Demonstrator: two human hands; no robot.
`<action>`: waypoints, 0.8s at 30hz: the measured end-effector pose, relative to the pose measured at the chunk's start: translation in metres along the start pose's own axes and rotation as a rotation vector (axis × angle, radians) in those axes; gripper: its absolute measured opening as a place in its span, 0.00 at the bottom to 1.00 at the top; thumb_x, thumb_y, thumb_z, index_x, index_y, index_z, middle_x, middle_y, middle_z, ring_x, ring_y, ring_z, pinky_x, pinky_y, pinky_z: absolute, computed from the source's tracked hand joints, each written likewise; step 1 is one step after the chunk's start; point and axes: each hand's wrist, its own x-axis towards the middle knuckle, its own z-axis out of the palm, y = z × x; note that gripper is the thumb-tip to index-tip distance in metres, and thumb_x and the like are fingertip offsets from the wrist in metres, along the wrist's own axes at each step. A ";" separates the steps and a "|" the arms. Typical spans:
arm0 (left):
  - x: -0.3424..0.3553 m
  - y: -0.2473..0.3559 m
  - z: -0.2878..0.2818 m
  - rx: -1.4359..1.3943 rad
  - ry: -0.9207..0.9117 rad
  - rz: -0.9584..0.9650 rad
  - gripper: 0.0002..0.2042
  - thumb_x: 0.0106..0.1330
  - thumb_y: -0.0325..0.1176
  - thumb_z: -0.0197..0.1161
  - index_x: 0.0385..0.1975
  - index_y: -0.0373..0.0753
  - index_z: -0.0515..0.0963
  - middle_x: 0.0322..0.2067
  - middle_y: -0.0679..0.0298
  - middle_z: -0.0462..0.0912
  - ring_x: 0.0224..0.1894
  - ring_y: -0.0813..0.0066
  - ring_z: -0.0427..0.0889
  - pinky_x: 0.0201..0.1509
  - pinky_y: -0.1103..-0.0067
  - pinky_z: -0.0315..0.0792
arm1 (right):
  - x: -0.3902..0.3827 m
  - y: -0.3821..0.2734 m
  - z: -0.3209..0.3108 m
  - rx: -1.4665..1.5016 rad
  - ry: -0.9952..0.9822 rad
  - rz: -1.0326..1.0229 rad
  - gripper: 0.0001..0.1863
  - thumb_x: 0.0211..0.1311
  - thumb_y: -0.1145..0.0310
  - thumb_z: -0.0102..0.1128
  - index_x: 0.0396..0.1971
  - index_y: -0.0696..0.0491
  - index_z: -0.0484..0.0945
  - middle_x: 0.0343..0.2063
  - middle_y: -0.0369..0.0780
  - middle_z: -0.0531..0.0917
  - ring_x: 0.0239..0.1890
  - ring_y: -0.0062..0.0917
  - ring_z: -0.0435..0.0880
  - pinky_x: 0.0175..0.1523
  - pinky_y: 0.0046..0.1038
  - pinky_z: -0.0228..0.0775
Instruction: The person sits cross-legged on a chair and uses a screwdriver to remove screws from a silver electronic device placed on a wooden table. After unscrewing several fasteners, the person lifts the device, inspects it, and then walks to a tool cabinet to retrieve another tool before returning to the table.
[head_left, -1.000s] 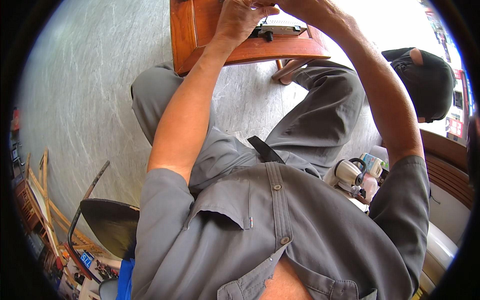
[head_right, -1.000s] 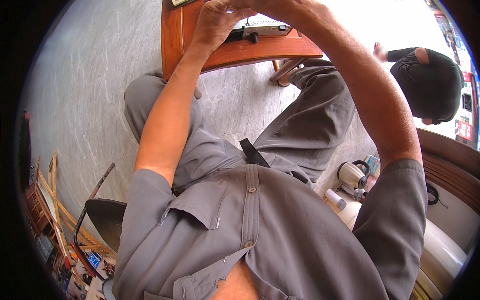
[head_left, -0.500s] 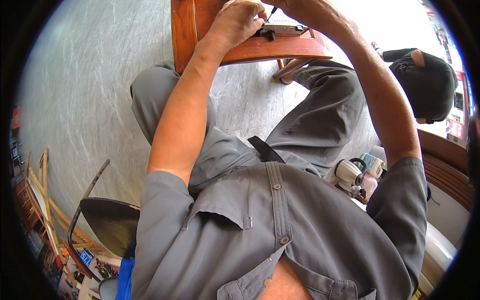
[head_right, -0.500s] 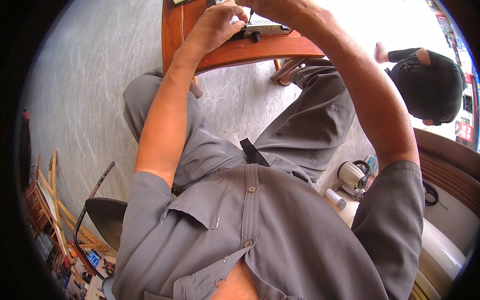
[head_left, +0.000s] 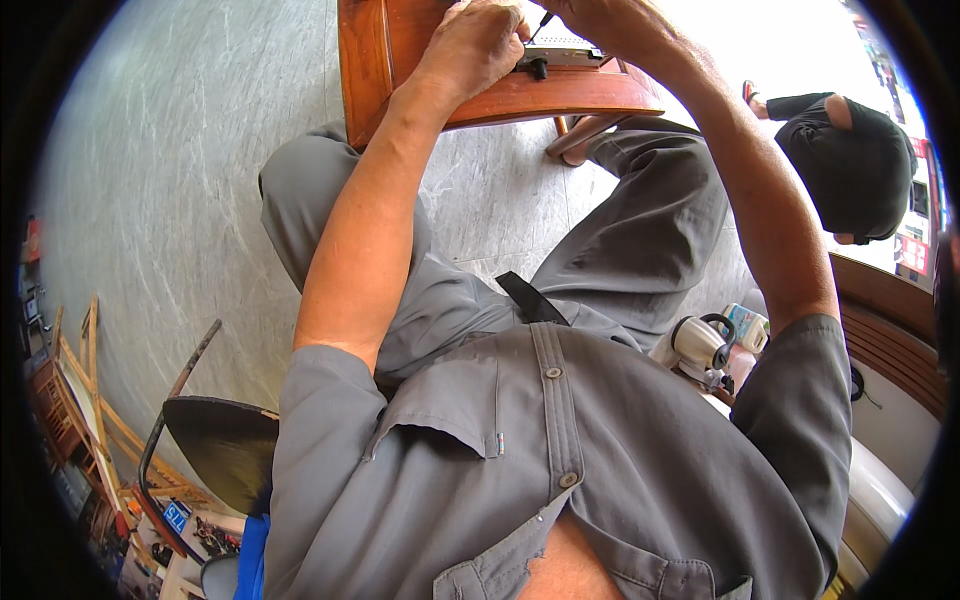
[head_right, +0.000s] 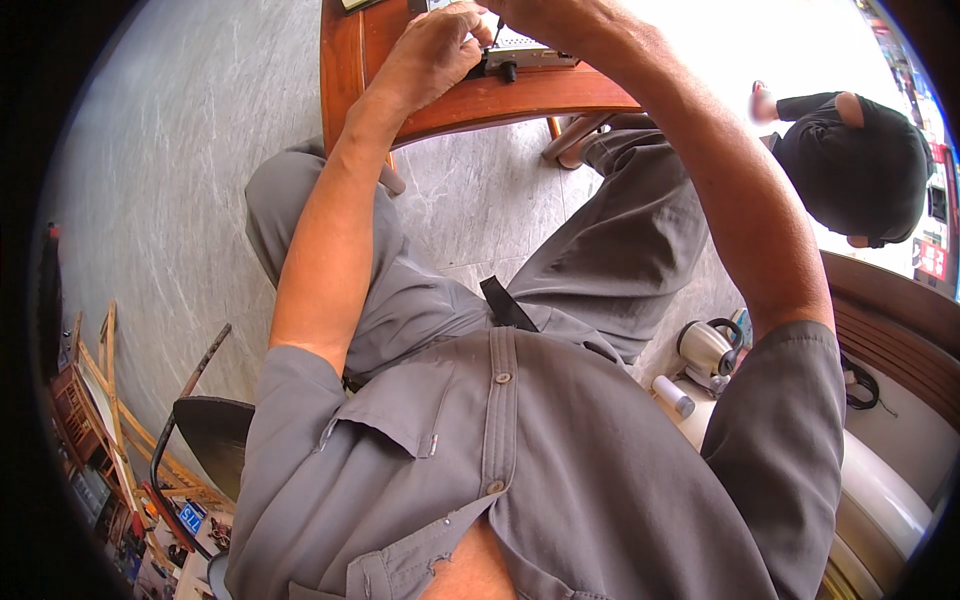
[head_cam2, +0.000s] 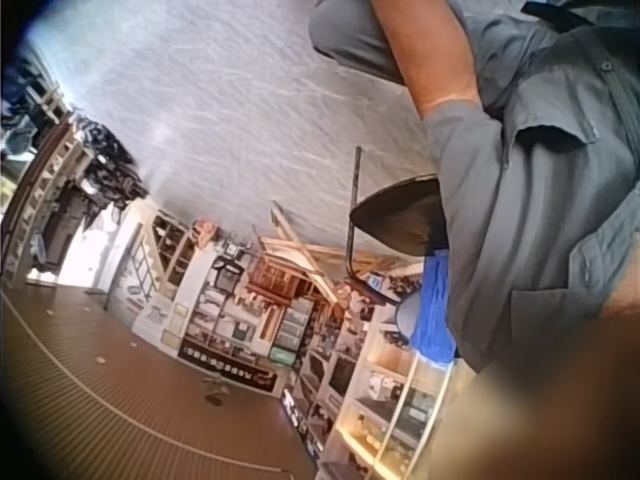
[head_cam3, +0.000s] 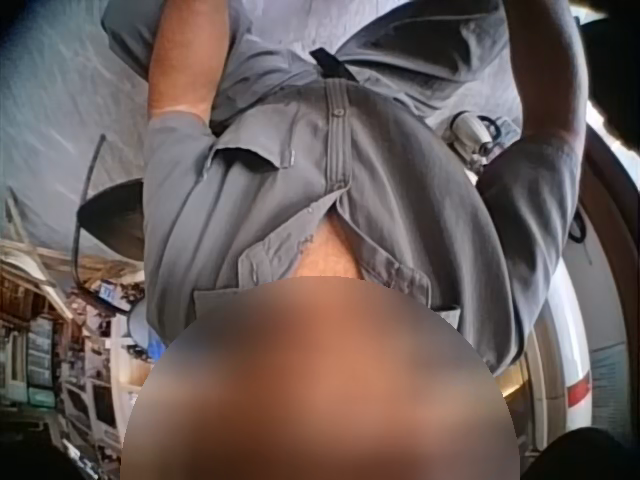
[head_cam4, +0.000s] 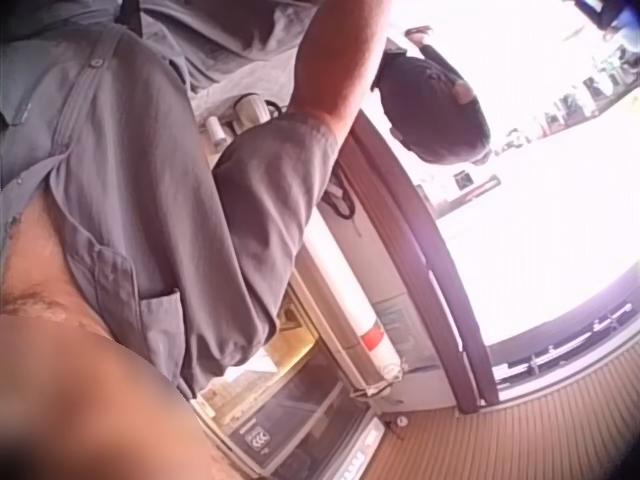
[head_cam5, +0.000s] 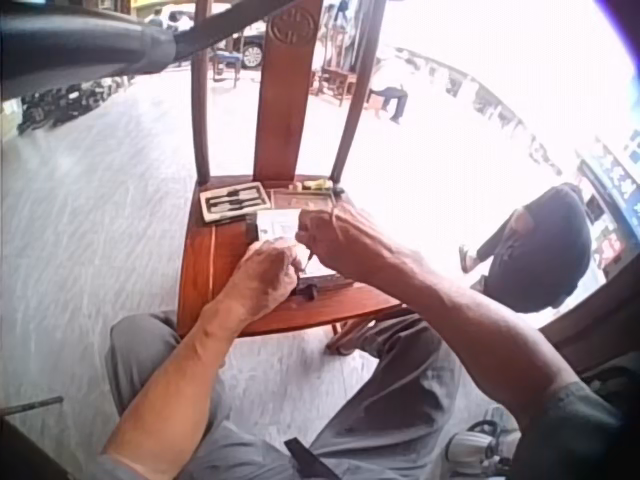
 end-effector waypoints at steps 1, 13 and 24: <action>0.001 0.001 0.001 -0.003 -0.013 -0.002 0.04 0.59 0.19 0.58 0.29 0.38 0.75 0.31 0.55 0.82 0.40 0.51 0.84 0.47 0.61 0.77 | 0.000 0.000 0.000 0.015 -0.009 0.029 0.11 0.58 0.71 0.59 0.39 0.58 0.81 0.30 0.53 0.84 0.37 0.49 0.85 0.44 0.48 0.76; 0.000 0.004 0.001 0.028 -0.010 -0.004 0.05 0.58 0.20 0.58 0.31 0.38 0.75 0.33 0.56 0.82 0.43 0.53 0.84 0.49 0.60 0.76 | 0.000 0.000 -0.001 -0.026 -0.022 0.029 0.11 0.55 0.73 0.63 0.39 0.58 0.81 0.33 0.54 0.84 0.41 0.50 0.84 0.48 0.48 0.74; -0.004 0.003 0.004 0.084 0.046 0.082 0.08 0.58 0.21 0.61 0.35 0.40 0.73 0.33 0.57 0.82 0.45 0.54 0.83 0.50 0.58 0.74 | -0.009 -0.003 -0.001 0.030 0.065 -0.092 0.12 0.53 0.74 0.61 0.39 0.57 0.81 0.28 0.51 0.85 0.33 0.46 0.85 0.39 0.44 0.76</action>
